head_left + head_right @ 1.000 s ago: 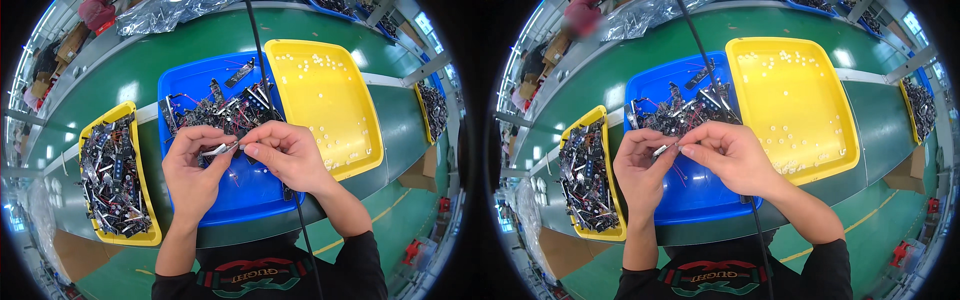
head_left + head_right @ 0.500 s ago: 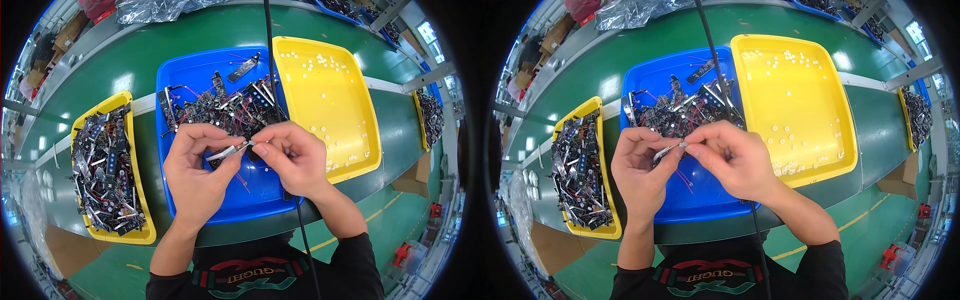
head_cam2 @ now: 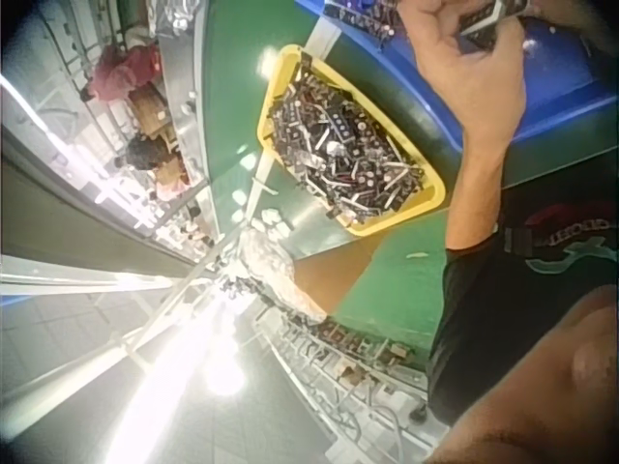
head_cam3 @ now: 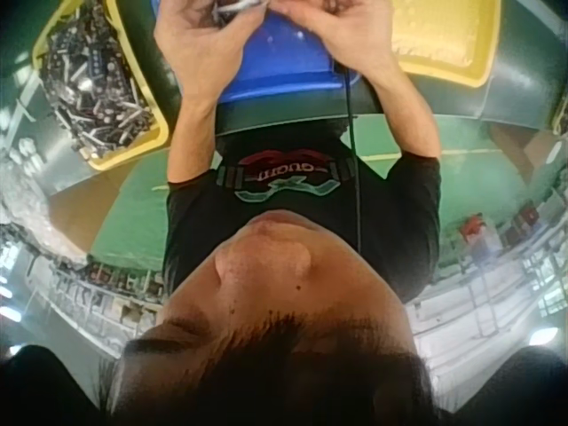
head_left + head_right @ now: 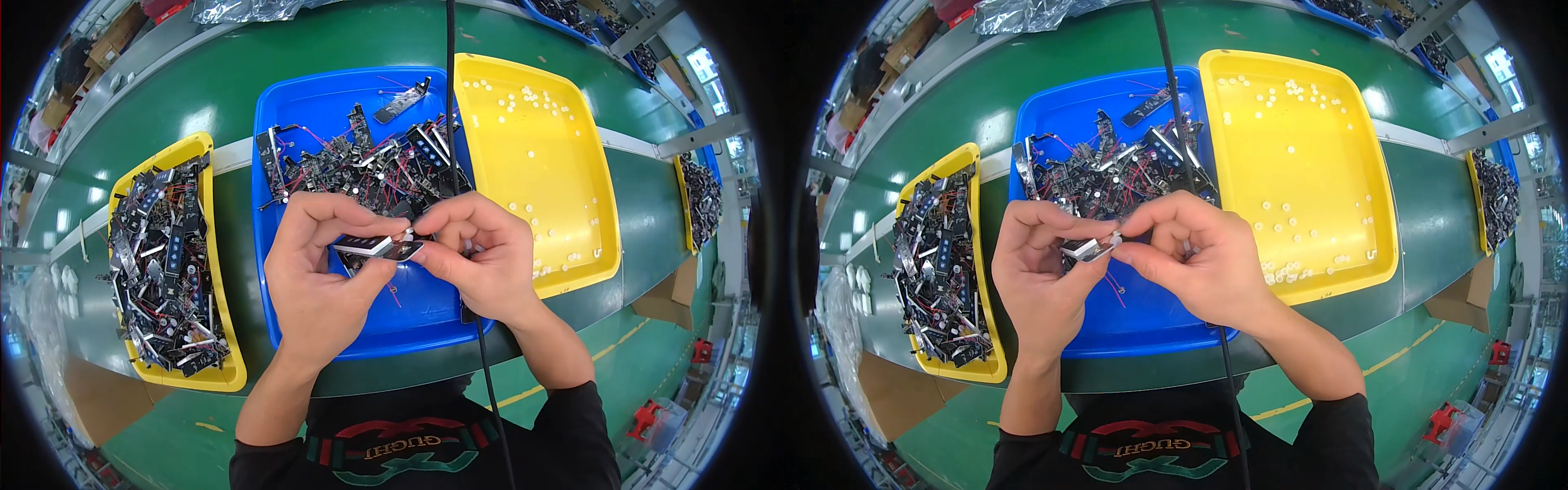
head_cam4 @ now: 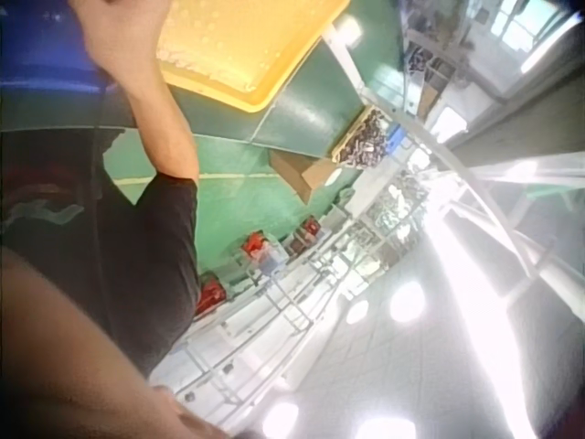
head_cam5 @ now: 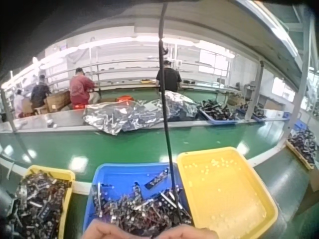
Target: The person sits at a workstation and repeatedly picks up small circuit boards from a blue tray. They attach small white cylindrical components to the boards by hand, then place the assembled units into a yellow tray. The process is repetitive and involves handling multiple electronic components.
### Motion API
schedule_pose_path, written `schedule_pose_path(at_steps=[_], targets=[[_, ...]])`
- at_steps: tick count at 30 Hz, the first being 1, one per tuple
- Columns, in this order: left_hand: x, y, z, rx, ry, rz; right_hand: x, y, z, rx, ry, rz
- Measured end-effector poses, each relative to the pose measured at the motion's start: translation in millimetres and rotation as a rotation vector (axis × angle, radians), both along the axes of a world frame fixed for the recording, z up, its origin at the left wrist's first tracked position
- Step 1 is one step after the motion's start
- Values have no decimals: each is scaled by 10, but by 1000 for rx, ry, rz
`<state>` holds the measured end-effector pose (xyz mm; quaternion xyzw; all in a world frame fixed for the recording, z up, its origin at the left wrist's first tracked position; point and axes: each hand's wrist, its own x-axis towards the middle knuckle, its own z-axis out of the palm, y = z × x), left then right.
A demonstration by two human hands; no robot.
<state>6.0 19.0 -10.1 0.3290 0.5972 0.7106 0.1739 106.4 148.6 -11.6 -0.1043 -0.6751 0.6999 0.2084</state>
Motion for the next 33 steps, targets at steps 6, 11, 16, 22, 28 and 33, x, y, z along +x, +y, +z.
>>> schedule_pose_path(at_steps=[6, 11, 16, 22, 28, 33], targets=[[-13, -13, 22, 32, -75, -38, 14, 2, -12, 141, 41, -20], [-31, 3, 10, 69, -161, -91, 8, 1, -18, 414, 196, -120], [-3, 24, 41, 67, -178, -51, 7, -14, -23, 379, 215, -121], [-1, 16, 51, 71, -169, -60, -2, 20, -18, 579, 226, -128], [-3, 25, 18, 34, -155, -38, 20, 36, 1, 656, 249, -113], [17, 33, 40, 29, -202, -23, 34, 10, 12, 333, 143, -81]])
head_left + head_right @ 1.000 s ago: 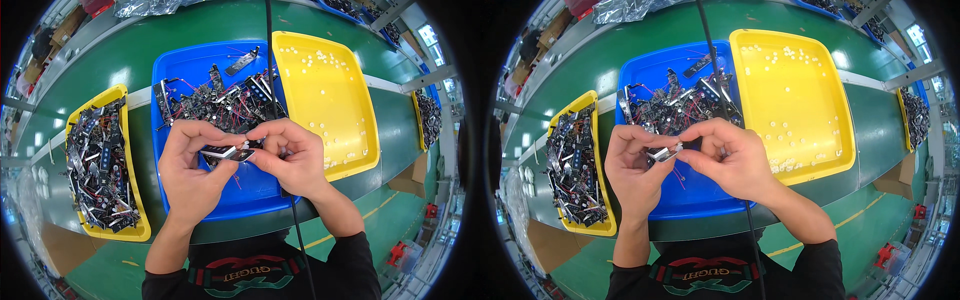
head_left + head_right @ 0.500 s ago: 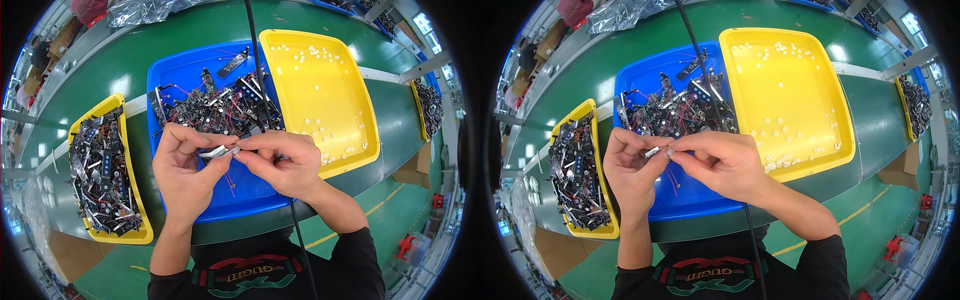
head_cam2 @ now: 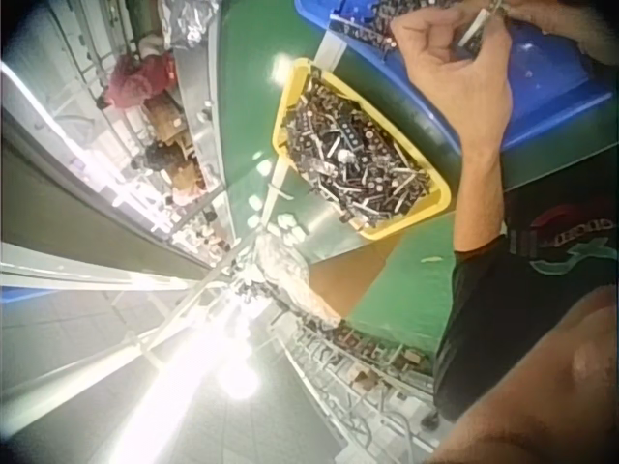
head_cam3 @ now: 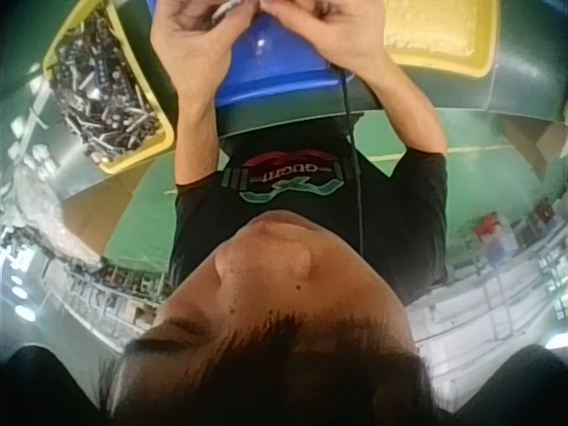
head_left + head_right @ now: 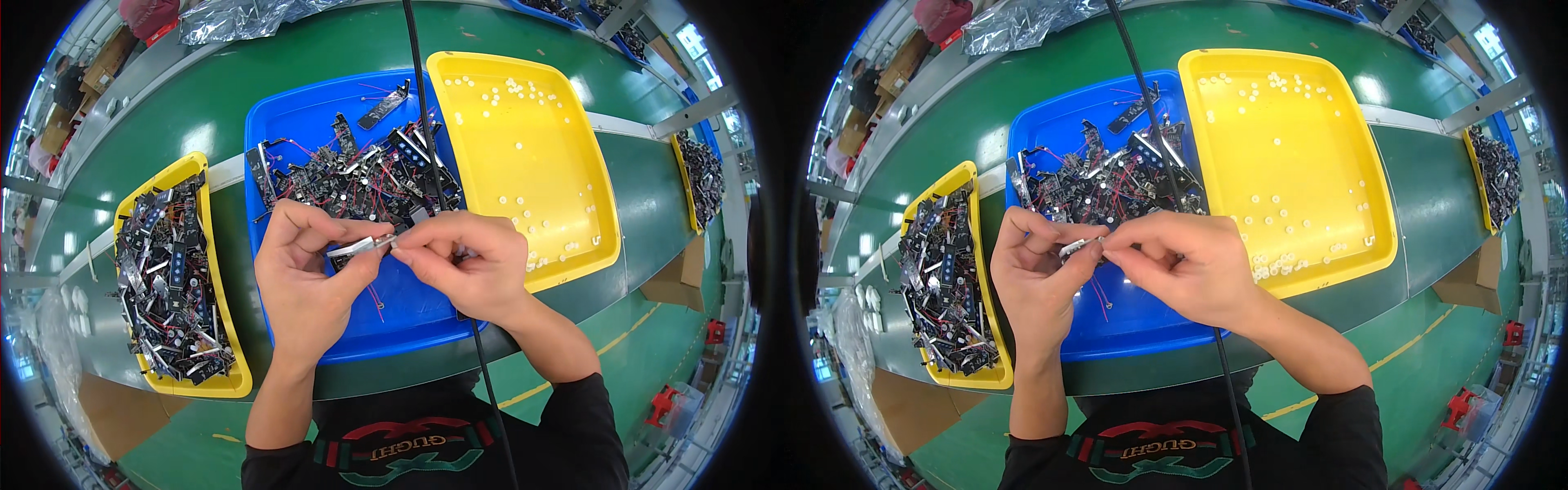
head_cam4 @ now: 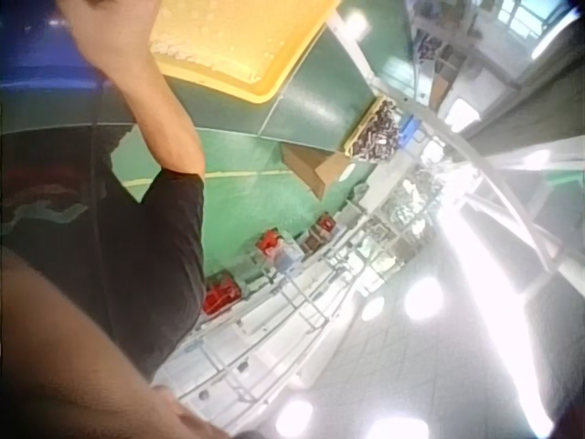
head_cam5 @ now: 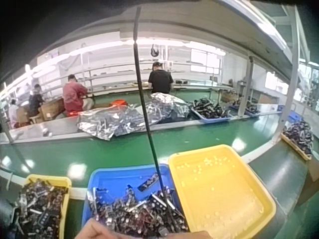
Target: The person sits at a workstation and repeatedly picks up small circuit boards from a blue tray. They attach small white cylindrical components to the boards by hand, then place the assembled units into a yellow tray. The process is repetitive and involves handling multiple electronic components.
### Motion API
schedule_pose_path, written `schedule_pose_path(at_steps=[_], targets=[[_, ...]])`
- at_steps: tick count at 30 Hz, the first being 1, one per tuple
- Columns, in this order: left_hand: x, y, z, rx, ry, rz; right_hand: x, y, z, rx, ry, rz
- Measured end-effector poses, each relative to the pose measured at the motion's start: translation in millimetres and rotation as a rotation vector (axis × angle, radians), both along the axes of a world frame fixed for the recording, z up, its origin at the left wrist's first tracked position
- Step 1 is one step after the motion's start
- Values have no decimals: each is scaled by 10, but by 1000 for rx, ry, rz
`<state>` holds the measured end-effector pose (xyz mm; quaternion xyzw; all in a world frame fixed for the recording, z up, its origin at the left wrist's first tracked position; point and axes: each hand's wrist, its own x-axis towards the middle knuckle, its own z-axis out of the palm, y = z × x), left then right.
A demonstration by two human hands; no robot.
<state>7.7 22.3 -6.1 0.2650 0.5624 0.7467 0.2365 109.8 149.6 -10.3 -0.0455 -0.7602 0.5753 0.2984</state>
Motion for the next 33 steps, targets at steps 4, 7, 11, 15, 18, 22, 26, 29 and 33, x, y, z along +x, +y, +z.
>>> schedule_pose_path(at_steps=[4, 7, 11, 15, 18, 22, 26, 29, 33], targets=[[-2, -13, 0, -7, 24, -17, 20, 3, -21, -143, -49, 55], [5, -19, -5, -15, 58, -14, 9, -4, -41, -184, -47, 78], [9, -22, -13, 22, 77, -29, 2, -3, -32, -315, -73, 63], [-30, -35, -26, 62, 141, -68, 1, -3, 18, -459, -132, 88], [-43, -64, -38, 49, 183, -99, 9, 21, 51, -599, -203, 156], [-64, -70, -60, 64, 230, -160, 19, 55, 20, -807, -247, 223], [-52, 4, -8, 50, 54, -134, -23, 101, 56, -1001, -297, 238], [-48, 14, 17, -6, -201, -53, -25, 144, 32, -1214, -263, 336], [-95, 35, 9, -24, -318, 9, -6, 238, 4, -1433, -155, 365]])
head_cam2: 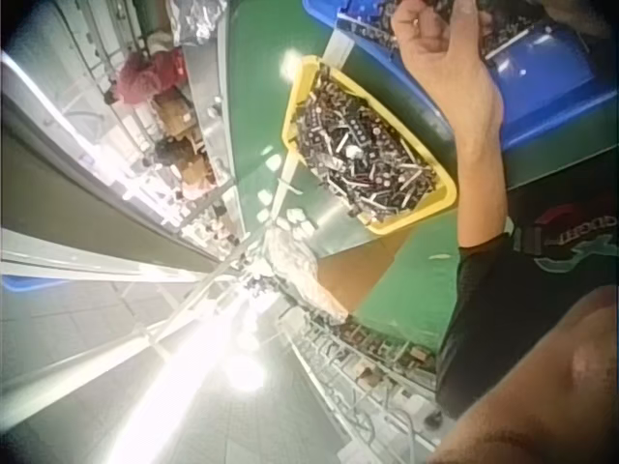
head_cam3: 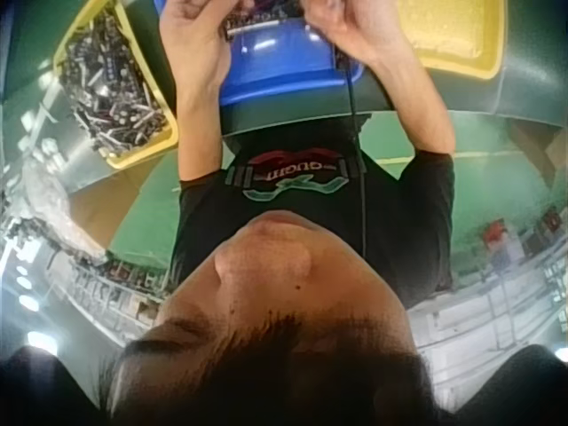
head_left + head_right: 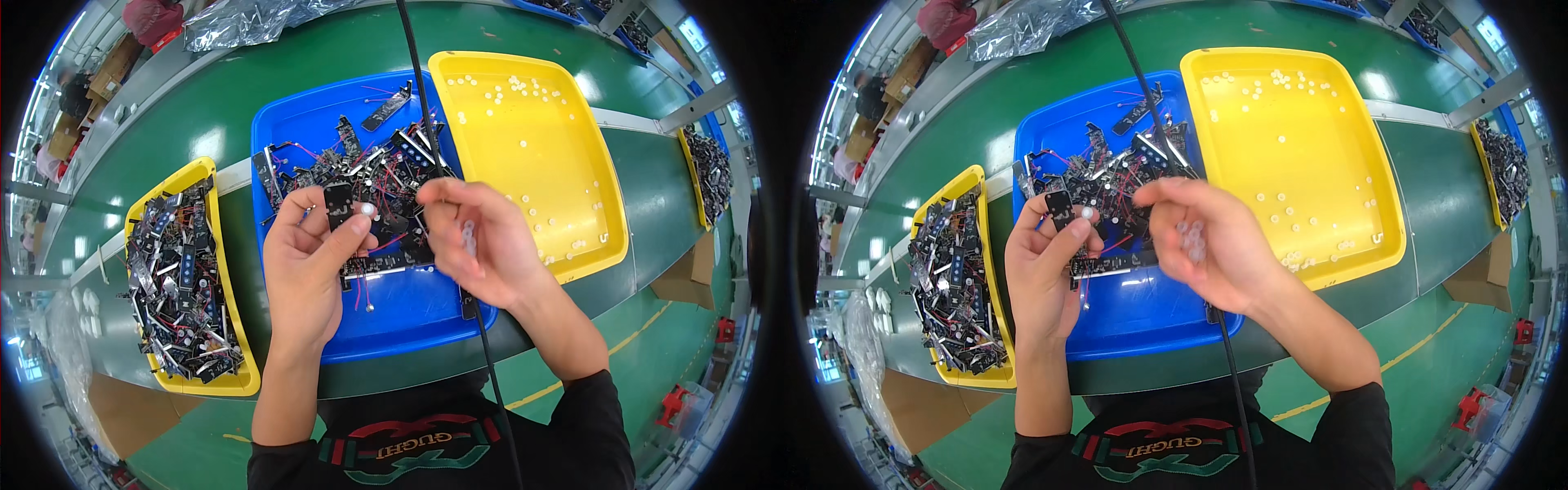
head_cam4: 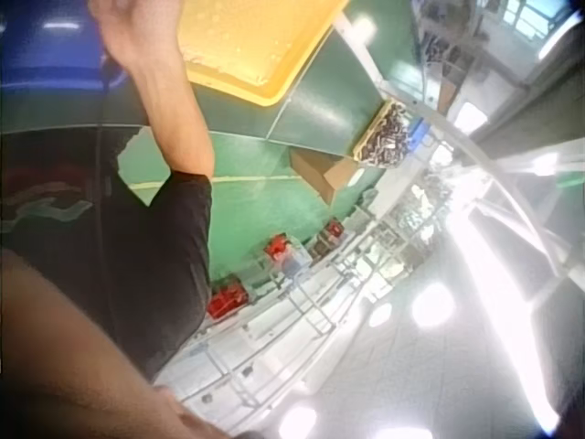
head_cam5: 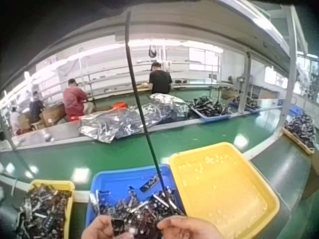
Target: The person sits at a workstation and repeatedly picks up small circuit boards from a blue tray. They attach small white cylindrical components to the boards by hand, then place the assembled units into a yellow tray. The process is repetitive and involves handling multiple electronic components.
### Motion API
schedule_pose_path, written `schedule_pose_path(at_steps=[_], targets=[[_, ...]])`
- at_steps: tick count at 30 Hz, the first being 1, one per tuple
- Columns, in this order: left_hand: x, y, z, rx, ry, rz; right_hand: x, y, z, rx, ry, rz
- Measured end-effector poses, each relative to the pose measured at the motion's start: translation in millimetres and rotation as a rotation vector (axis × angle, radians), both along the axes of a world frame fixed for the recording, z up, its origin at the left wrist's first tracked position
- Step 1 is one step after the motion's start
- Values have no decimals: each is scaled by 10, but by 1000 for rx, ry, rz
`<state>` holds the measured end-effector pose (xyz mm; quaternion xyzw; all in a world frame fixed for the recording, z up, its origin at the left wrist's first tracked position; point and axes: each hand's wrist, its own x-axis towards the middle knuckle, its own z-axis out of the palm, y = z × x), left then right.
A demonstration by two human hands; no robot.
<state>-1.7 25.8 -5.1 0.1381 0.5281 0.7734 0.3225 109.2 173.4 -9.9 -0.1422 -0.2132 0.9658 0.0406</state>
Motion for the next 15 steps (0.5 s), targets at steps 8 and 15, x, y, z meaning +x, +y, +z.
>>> schedule_pose_path(at_steps=[8, 15], targets=[[-29, -33, 21, 67, -272, 10, -19, 28, 30, 44, 81, -128], [-38, -66, 104, 12, -351, 2, -24, 16, 78, 62, 50, -146]])
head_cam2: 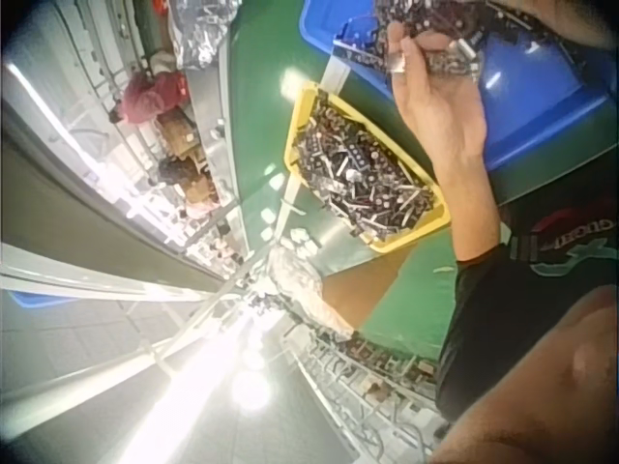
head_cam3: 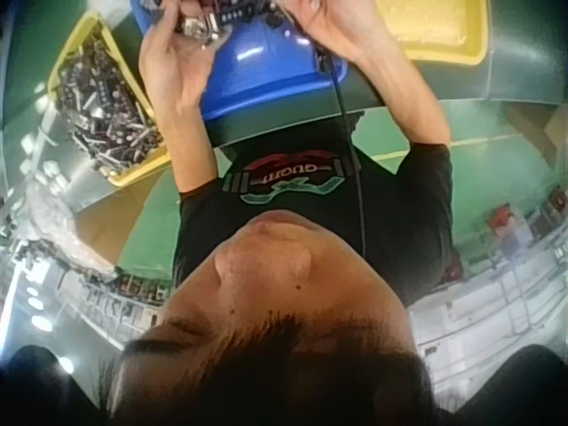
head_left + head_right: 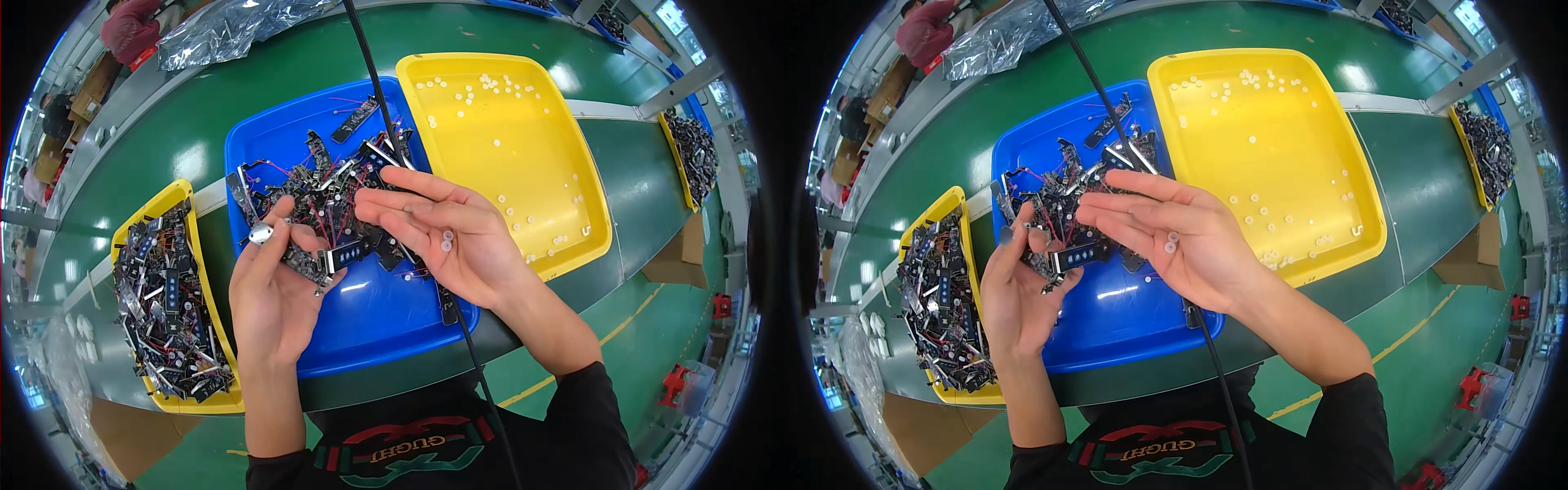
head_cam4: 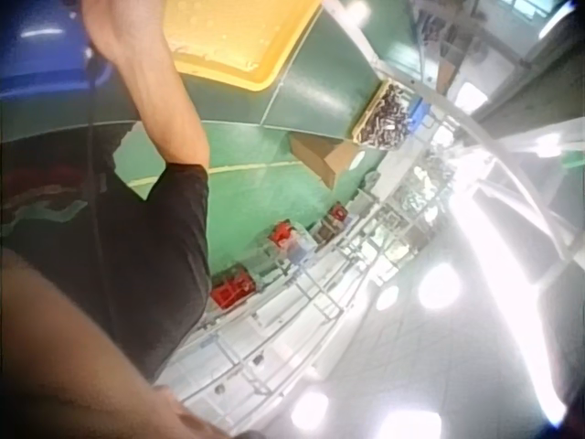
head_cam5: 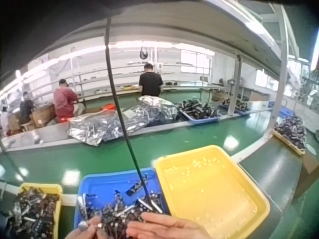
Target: The person sits at a workstation and repeatedly picks up small circuit boards from a blue tray. They attach small white cylindrical components to the boards by hand, then place the assembled units into a yellow tray. The process is repetitive and involves handling multiple electronic components.
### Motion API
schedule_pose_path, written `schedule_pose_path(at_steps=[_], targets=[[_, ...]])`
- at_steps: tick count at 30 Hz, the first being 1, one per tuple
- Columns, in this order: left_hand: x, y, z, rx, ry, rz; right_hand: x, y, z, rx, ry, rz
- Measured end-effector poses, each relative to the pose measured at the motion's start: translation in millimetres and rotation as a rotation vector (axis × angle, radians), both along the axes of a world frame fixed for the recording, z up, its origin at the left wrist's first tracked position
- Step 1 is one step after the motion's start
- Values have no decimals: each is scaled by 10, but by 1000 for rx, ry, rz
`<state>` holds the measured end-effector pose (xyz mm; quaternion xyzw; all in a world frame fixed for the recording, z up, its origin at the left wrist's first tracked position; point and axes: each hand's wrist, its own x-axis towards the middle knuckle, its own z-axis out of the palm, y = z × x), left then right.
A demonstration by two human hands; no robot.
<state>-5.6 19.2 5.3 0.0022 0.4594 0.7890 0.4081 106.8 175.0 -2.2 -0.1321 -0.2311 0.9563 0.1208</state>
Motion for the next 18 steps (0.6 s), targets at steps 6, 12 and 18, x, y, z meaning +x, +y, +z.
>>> schedule_pose_path(at_steps=[6, 12, 18], targets=[[-36, -15, 2, 66, -57, 1, 46, 71, -133, -12, 34, 88], [-43, -28, -34, 25, 172, 19, 60, 43, -76, -42, -66, 111], [14, -8, -50, -94, 469, -58, 83, 62, -130, -68, -4, 84]])
